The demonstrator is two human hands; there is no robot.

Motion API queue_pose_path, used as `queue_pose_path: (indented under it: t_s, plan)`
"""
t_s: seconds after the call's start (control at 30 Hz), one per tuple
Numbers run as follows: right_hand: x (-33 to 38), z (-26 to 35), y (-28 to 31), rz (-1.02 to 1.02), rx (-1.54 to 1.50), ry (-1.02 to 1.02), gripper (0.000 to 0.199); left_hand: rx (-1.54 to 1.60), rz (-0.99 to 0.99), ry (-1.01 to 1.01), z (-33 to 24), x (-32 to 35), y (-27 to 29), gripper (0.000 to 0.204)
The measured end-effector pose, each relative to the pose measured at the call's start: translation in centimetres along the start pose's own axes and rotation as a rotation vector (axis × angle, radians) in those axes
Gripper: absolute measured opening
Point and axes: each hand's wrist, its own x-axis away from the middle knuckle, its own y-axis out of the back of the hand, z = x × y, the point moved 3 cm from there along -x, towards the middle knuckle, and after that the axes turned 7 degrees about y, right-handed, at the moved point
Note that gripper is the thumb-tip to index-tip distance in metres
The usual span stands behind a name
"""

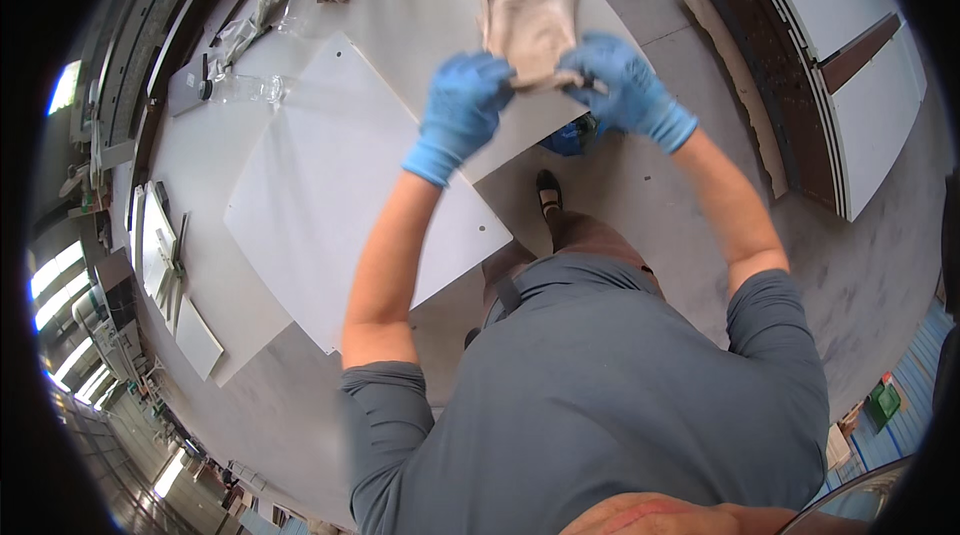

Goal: The person cleans a large white panel with a cloth and liquid, then applies adhesive from a tube to the panel surface. The person flips the panel and continues wiping the other side before placing it on a stack.

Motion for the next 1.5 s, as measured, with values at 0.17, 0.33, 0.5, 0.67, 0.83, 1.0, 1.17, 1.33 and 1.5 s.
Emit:
queue_pose_path:
  t_s: [0.17,0.33,0.5,0.67,0.83,1.0,1.17,1.33,1.5]
  plan:
    - [8.6,1.4,-6.0,0.073,-0.094,-0.144,0.016,-0.067,0.212,0.185,-0.5,8.7,-7.7,0.032]
    - [8.7,-0.3,-6.3,0.038,-0.048,-0.541,0.019,-0.053,0.295,0.216,2.5,6.3,-9.5,0.038]
    - [4.9,-1.9,-4.2,0.144,0.327,-0.686,0.042,-0.224,-0.063,0.442,4.7,1.4,-8.7,0.056]
    - [5.4,1.2,-7.1,0.312,0.442,-0.05,0.059,-0.258,-0.218,0.435,3.0,4.7,-8.1,0.058]
    - [7.9,-0.1,-11.2,0.376,0.462,-0.064,0.046,-0.341,-0.272,0.552,3.2,12.5,-6.6,0.053]
    - [4.3,-4.8,-10.3,0.277,-0.108,-0.316,0.039,-0.407,-0.231,0.72,5.7,18.8,-5.8,0.054]
    - [-1.4,-13.4,-6.3,0.26,0.126,-0.708,0.062,-0.469,-0.232,0.701,6.3,19.9,-6.5,0.055]
    - [-1.9,-15.7,-6.6,0.232,0.579,-0.367,0.064,-0.453,-0.231,0.711,6.1,19.7,-6.2,0.054]
    - [-1.2,-13.9,-9.8,0.321,0.598,-0.329,0.056,-0.439,-0.221,0.729,6.1,19.5,-6.1,0.056]
